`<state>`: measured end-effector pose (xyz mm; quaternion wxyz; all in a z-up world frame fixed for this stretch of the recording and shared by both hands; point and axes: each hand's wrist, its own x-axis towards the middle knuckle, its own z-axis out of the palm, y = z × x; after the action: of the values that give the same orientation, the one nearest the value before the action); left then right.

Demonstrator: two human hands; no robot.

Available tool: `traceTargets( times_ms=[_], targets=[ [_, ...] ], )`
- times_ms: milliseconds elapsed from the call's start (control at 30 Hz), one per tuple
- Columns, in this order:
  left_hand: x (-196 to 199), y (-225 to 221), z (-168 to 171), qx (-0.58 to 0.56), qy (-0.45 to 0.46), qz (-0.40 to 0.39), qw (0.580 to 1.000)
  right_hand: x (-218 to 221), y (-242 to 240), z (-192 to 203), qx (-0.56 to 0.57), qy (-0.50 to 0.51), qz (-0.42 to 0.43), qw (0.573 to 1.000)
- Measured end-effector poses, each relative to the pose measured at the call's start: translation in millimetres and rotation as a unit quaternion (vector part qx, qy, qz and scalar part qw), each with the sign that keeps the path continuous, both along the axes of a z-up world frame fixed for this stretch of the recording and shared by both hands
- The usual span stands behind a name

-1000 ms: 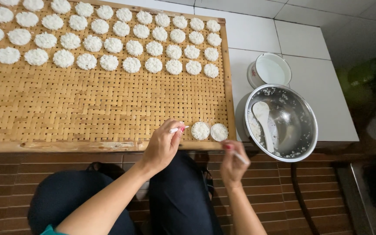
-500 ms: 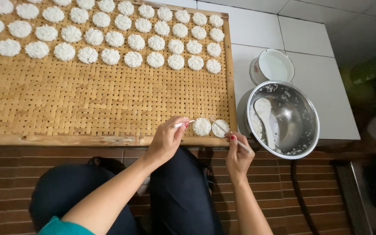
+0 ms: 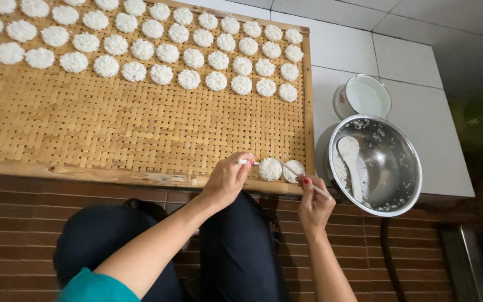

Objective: Shaping small white rice cakes on a bamboo tray using a circular mold and a stick

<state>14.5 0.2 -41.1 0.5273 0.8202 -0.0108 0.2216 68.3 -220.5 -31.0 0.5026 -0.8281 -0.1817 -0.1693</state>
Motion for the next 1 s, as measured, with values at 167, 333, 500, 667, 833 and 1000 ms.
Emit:
traceTargets(
  times_ms=[167, 333, 500, 667, 833, 1000],
  targets=[
    [-3, 0, 3, 0.000, -0.003, -0.004, 1.000, 0, -10, -16, -0.019, -0.026, -0.027, 0.999],
    [-5, 1, 8, 0.012, -0.007, 0.002, 1.000, -7, -6, -19, -0.033, -0.029, -0.029, 0.999],
    [-10, 5, 20, -0.013, 0.014, 0.000, 1.000, -11, -1, -13, -0.044, -0.049, -0.031, 0.997],
    [-10, 3, 23, 0.005, -0.002, -0.004, 1.000, -14, 4, -4, -0.022, -0.073, -0.010, 0.997],
    [-7, 5, 21, 0.001, 0.005, -0.003, 1.000, -13, -3, -11, 0.004, -0.099, 0.006, 0.995],
    [-4, 8, 22, 0.004, -0.009, 0.027, 1.000, -33, 6, -18, 0.036, -0.131, 0.106, 0.985]
  ],
)
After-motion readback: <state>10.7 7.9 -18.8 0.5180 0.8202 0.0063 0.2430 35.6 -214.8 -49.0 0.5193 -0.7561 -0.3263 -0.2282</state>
